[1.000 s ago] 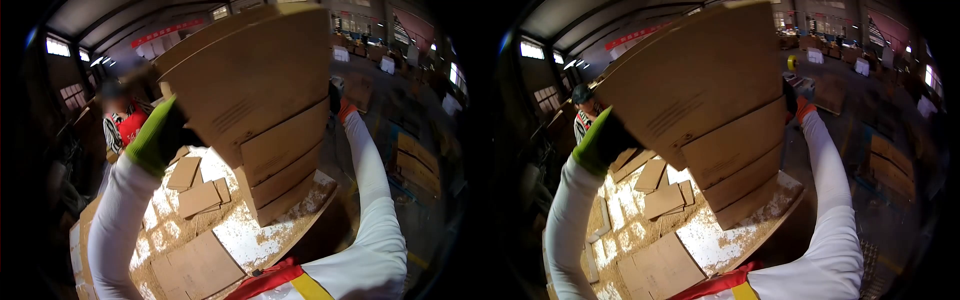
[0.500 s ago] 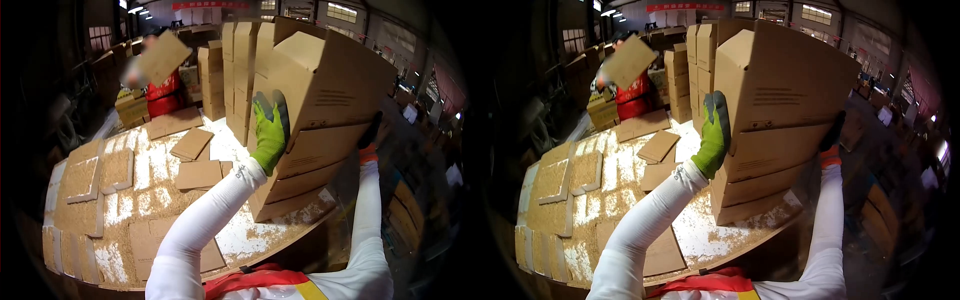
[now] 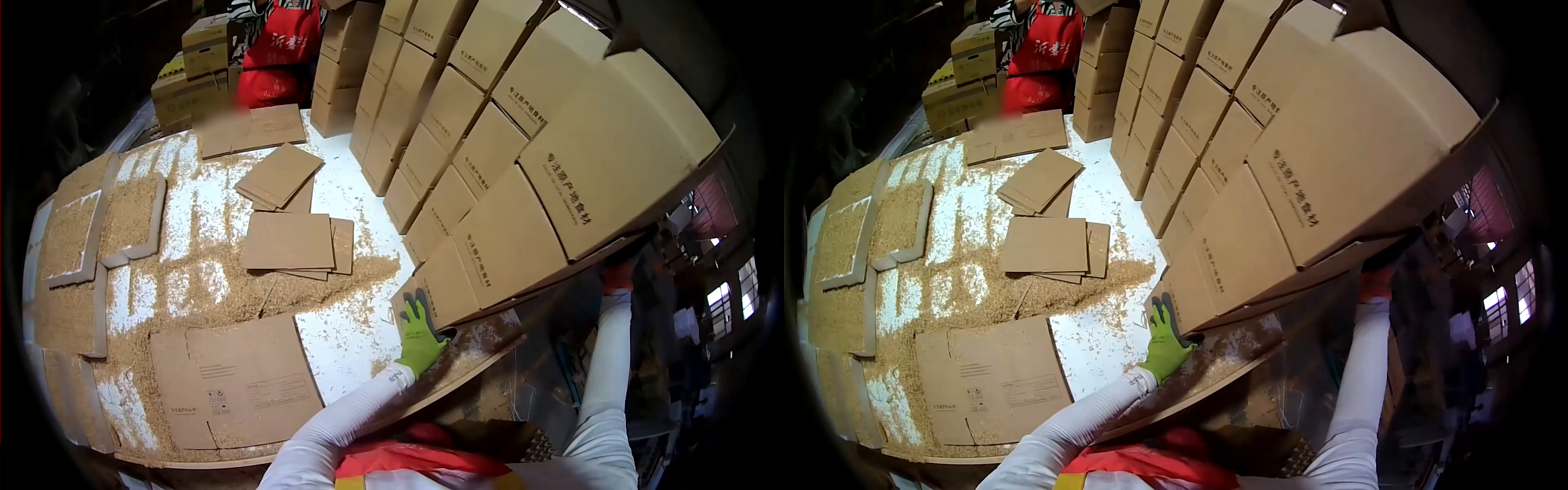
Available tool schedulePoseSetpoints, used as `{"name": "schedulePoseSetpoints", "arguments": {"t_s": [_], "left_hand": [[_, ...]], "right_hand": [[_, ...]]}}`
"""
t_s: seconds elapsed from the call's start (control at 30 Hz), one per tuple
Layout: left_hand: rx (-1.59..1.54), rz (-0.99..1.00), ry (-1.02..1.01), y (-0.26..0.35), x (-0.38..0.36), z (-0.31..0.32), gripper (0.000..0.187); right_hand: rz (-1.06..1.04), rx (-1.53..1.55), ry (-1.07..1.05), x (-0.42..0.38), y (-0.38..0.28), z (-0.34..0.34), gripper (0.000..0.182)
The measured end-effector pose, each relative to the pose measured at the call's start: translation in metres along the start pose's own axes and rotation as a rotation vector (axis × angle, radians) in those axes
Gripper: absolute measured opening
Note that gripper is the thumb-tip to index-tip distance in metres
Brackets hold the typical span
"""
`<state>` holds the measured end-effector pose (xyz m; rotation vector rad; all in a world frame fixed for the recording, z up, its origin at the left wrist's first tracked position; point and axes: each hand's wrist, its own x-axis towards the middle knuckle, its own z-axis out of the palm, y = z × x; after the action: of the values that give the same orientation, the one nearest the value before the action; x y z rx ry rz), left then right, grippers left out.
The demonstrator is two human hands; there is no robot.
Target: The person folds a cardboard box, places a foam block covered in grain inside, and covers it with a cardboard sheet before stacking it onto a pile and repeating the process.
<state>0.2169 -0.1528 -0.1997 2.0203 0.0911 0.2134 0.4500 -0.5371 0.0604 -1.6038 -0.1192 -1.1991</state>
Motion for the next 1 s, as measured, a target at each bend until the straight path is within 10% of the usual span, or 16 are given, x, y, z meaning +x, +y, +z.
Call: {"name": "schedulePoseSetpoints", "arguments": {"t_s": [0.63,0.77,0.87,1.0], "left_hand": [[-0.003,-0.049,-0.032,0.031,0.080,0.095,0.120],[-0.264,0.056,-0.339,-0.033,0.083,0.044,0.098],[-0.475,-0.193,-0.106,-0.075,0.030,-0.030,0.059],[-0.597,-0.196,0.251,-0.100,-0.105,-0.180,0.043]], "right_hand": [[-0.033,-0.305,0.040,0.055,0.054,0.075,0.059],[0.016,-0.503,-0.020,0.020,0.072,0.066,0.059],[0.066,-0.966,-0.090,-0.036,0.091,0.054,0.059],[-0.199,-2.362,-0.859,-0.153,0.134,0.043,0.059]]}}
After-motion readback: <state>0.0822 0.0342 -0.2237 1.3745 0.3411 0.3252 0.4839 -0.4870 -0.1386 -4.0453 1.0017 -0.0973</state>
